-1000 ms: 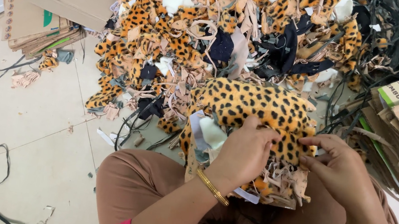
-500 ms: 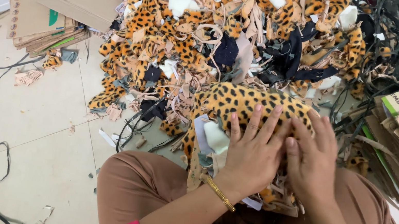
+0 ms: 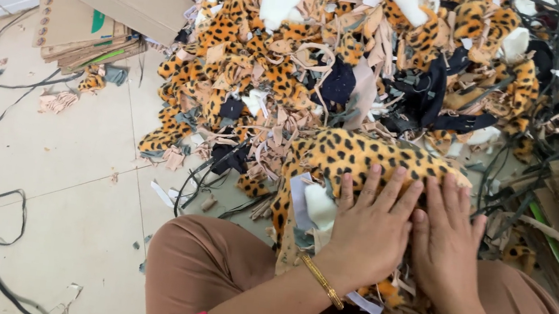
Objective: Stuffing a leopard-print fabric shell with fabric scraps and white stuffing while sitting on the floor
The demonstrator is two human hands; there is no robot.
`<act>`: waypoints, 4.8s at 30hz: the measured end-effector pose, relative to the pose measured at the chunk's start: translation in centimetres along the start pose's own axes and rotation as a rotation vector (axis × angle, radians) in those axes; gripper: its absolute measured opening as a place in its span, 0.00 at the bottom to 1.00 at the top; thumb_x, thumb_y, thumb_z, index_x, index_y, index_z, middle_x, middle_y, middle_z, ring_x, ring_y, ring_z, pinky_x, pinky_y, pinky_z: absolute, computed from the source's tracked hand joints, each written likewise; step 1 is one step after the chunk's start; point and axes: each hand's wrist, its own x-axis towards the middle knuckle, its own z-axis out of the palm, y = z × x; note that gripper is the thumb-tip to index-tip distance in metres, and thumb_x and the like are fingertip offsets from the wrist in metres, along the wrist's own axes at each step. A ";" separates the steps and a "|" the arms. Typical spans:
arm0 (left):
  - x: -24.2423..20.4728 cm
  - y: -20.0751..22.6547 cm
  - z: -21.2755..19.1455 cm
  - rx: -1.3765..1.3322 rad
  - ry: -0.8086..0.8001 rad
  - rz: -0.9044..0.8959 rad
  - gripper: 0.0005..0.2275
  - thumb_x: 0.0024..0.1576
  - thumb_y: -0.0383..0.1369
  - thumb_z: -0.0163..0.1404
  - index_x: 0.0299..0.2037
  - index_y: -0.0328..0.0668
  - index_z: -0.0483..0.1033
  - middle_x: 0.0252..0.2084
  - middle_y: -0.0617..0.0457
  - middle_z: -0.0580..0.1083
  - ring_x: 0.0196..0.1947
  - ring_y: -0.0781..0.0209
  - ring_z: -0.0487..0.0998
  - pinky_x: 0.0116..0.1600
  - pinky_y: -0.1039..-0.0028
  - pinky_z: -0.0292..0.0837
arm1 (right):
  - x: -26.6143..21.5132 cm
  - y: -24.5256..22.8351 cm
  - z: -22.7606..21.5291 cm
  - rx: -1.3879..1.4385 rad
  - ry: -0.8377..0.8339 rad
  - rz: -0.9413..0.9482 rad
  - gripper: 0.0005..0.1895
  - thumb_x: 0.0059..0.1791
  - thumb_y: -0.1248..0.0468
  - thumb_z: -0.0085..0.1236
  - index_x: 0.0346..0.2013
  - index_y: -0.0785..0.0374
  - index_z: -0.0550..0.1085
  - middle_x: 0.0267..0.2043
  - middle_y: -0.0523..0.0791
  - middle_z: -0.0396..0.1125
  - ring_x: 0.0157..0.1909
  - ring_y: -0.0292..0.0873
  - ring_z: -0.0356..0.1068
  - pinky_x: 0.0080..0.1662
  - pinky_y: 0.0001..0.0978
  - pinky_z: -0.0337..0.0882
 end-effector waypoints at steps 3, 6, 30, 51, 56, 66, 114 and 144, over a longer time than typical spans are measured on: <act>0.2 0.0 -6.0 -0.088 -0.009 0.034 0.26 0.66 0.45 0.25 0.75 0.51 0.45 0.79 0.46 0.44 0.77 0.41 0.39 0.73 0.39 0.27 | 0.1 -1.5 -2.3 0.090 -0.028 0.056 0.31 0.58 0.54 0.34 0.76 0.58 0.54 0.81 0.52 0.40 0.81 0.58 0.33 0.69 0.73 0.30; 2.5 -3.3 -8.5 0.112 0.102 -0.091 0.27 0.64 0.46 0.36 0.74 0.52 0.49 0.79 0.46 0.44 0.76 0.43 0.47 0.74 0.40 0.40 | 0.0 -2.3 -3.4 0.120 0.021 0.050 0.30 0.58 0.54 0.34 0.75 0.62 0.56 0.81 0.53 0.41 0.81 0.58 0.34 0.70 0.73 0.29; 11.5 -23.0 -7.2 -1.067 0.143 -0.814 0.22 0.65 0.26 0.43 0.70 0.53 0.68 0.24 0.54 0.73 0.11 0.70 0.46 0.19 0.76 0.46 | -0.8 -1.8 -3.4 0.164 0.226 -0.065 0.18 0.60 0.62 0.45 0.64 0.61 0.71 0.74 0.55 0.59 0.75 0.60 0.57 0.70 0.81 0.42; 3.1 -15.6 -18.0 -1.900 0.188 0.135 0.10 0.55 0.11 0.43 0.31 0.34 0.72 0.30 0.52 0.69 0.26 0.67 0.71 0.29 0.87 0.73 | -0.9 -6.4 -6.3 0.827 0.095 0.028 0.14 0.57 0.70 0.40 0.52 0.67 0.73 0.61 0.53 0.69 0.67 0.50 0.68 0.66 0.40 0.72; 0.0 -7.2 -20.5 -1.883 -0.219 0.514 0.04 0.57 0.22 0.47 0.35 0.42 0.72 0.32 0.59 0.68 0.32 0.69 0.64 0.39 0.86 0.63 | -1.0 -6.5 -4.8 1.558 -0.195 0.299 0.25 0.58 0.55 0.35 0.58 0.71 0.70 0.60 0.57 0.68 0.59 0.54 0.69 0.57 0.49 0.72; -3.3 -4.0 -17.2 -1.997 -0.467 0.532 0.10 0.52 0.29 0.51 0.43 0.45 0.70 0.39 0.58 0.65 0.38 0.67 0.63 0.42 0.77 0.58 | -3.1 -4.0 -1.8 2.174 -0.906 0.366 0.38 0.55 0.39 0.50 0.66 0.67 0.63 0.63 0.60 0.65 0.60 0.61 0.70 0.58 0.60 0.72; -10.4 -9.8 -7.8 -0.599 -0.233 -0.210 0.15 0.49 0.18 0.46 0.43 0.45 0.78 0.34 0.58 0.71 0.33 0.65 0.70 0.39 0.73 0.66 | -5.4 2.3 -6.2 0.211 -0.483 -0.012 0.10 0.46 0.63 0.62 0.40 0.50 0.83 0.37 0.37 0.79 0.37 0.38 0.79 0.41 0.32 0.75; -11.8 -10.5 -9.1 -1.341 -0.294 -0.470 0.11 0.56 0.18 0.52 0.49 0.36 0.74 0.35 0.50 0.69 0.26 0.62 0.74 0.35 0.74 0.76 | -5.9 4.4 -6.8 0.646 -0.459 0.273 0.06 0.47 0.70 0.63 0.39 0.65 0.82 0.38 0.46 0.79 0.40 0.38 0.78 0.41 0.29 0.76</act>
